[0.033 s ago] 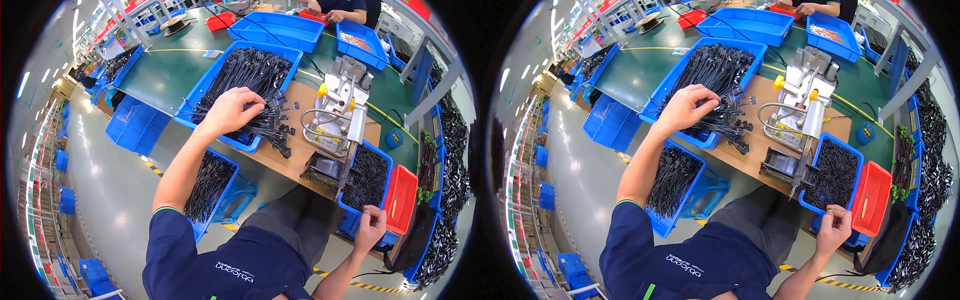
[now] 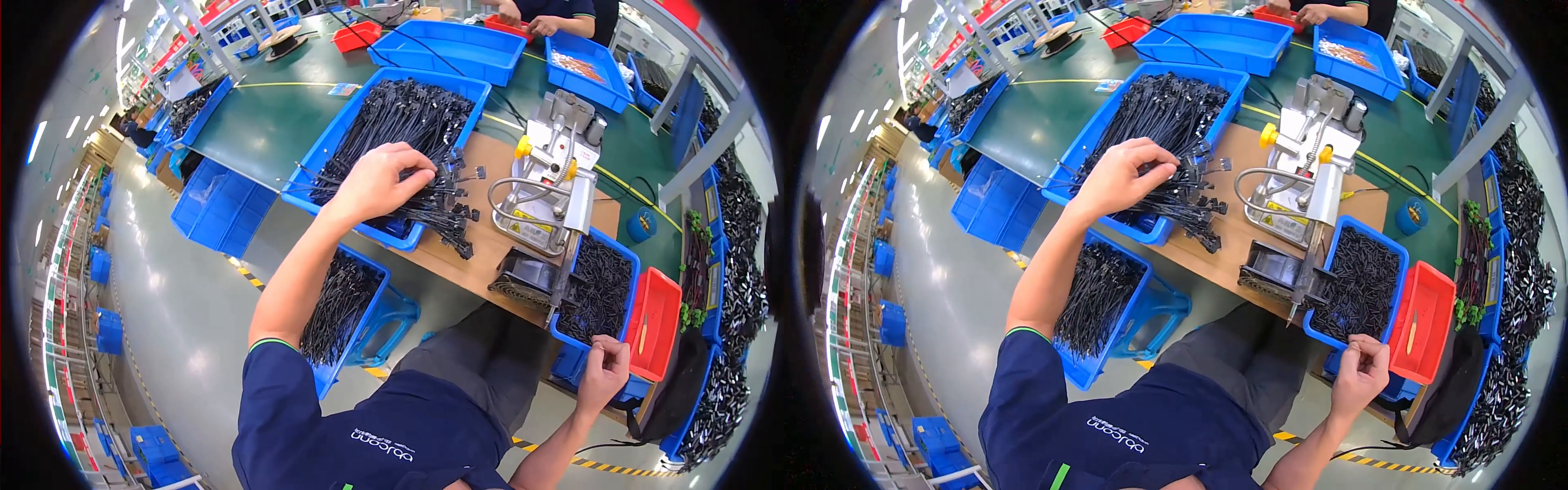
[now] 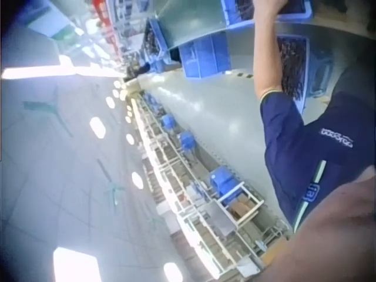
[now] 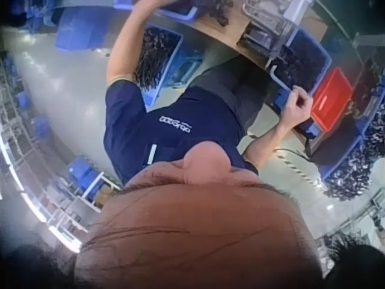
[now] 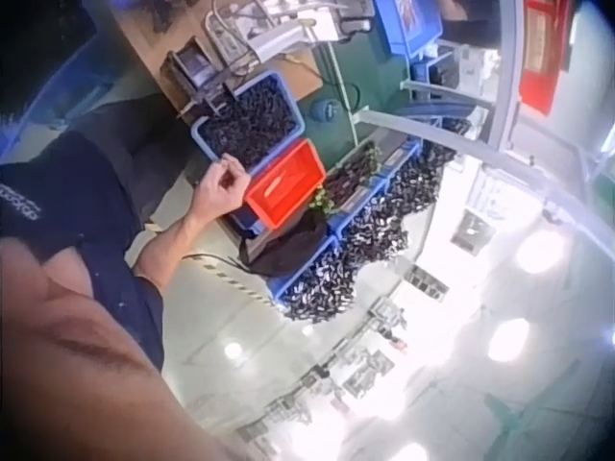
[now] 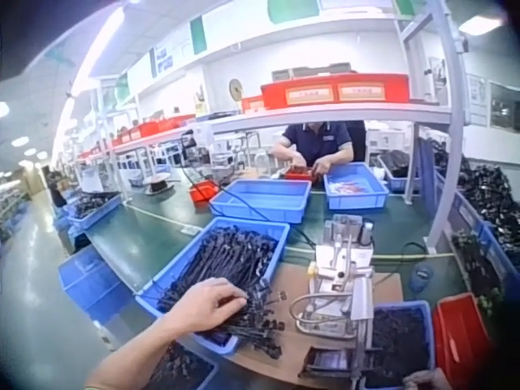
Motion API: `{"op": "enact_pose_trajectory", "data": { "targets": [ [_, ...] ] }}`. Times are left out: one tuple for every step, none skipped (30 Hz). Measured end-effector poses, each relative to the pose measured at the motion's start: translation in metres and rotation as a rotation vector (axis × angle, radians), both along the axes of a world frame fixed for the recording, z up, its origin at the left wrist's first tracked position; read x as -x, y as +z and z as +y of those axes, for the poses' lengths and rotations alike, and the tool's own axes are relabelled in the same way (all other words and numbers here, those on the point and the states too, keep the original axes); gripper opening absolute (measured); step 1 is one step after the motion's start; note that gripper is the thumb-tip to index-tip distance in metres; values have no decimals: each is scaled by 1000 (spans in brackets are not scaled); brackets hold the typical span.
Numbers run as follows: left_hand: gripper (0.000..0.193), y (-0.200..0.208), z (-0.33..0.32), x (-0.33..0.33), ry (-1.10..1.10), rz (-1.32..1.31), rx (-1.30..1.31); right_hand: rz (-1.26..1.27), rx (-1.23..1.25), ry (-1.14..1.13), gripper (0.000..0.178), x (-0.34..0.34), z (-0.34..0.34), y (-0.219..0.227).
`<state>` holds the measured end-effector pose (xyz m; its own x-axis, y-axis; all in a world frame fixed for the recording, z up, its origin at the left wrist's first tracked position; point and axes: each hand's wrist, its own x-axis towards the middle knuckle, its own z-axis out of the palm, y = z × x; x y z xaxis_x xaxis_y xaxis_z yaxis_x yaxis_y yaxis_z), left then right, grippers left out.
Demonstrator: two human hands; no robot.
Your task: The person assembles small electronic components by hand at a production station, using a screwdriver and a precision tool to connect black components and white connector pieces from blue and red bins into assembly station fixtures.
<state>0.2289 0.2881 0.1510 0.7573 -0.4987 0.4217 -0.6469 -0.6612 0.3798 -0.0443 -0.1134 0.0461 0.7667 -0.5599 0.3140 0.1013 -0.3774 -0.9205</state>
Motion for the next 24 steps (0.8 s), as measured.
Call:
{"op": "enact_pose_trajectory", "data": {
  "targets": [
    [17, 1, -7, -2, -52, 31, 40, -26, -23, 5, 11, 1, 2, -1],
    [19, -1, -15, -6, -68, 24, 39, -2, -8, -8, 10, 1, 4, -2],
    [19, 0, -24, -9, -75, 21, 39, -5, -7, -16, 10, 1, 5, -1],
    [19, 1, -34, -10, -83, -12, -4, 14, -41, 0, 9, 2, 7, -1],
    [19, 4, -42, -12, -91, -47, -46, 31, -75, 15, 9, 3, 9, -1],
    [18, 7, -50, -13, -83, -17, -97, 8, -73, 14, 9, 3, 12, -2],
    [18, 8, -54, -15, -93, -26, -96, -1, -71, 4, 9, 5, 15, 1],
    [18, 7, -58, -16, -49, -24, -176, 15, -80, 6, 9, 7, 18, 3],
    [18, 5, -61, -17, -4, -23, -256, 29, -88, 8, 9, 10, 19, 5],
    [16, 2, -64, -20, -32, -61, -248, 48, -74, -1, 8, 15, 18, 6],
    [16, 3, -64, -21, -48, -74, -244, 36, -71, -19, 8, 16, 19, 7],
    [16, 4, -63, -22, -37, 20, -101, 27, -98, -15, 8, 17, 21, 7],
    [16, 6, -63, -22, -29, 120, 41, 22, -125, -13, 8, 20, 21, 8],
    [21, 11, -64, -22, 5, 170, 201, 19, -121, -15, 7, 22, 21, 6],
    [19, 21, -60, -23, 32, 196, 259, 14, -119, -30, 7, 23, 20, 5],
    [17, 31, -52, -27, -26, 181, 422, -9, -138, 2, 7, 22, 21, 5],
    [16, 44, -52, -26, -92, 174, 587, -26, -155, 26, 7, 22, 21, 5],
    [15, 59, -49, -20, -66, 157, 670, -43, -161, 36, 8, 21, 22, 4],
    [13, 87, -54, -4, -44, 147, 753, -40, -159, 23, 8, 23, 22, 5],
    [13, 109, -52, 12, -73, 87, 763, -21, -190, 57, 8, 24, 22, 7],
    [13, 125, -52, 29, -106, 32, 774, 0, -219, 86, 7, 25, 23, 9],
    [11, 136, -56, 48, -134, 31, 744, 7, -243, 90, 9, 27, 24, 11],
    [9, 145, -56, 71, -149, 21, 711, 8, -245, 90, 9, 25, 26, 13],
    [7, 147, -57, 93, -193, 46, 598, -45, -310, 115, 10, 22, 29, 15]
  ]
}}
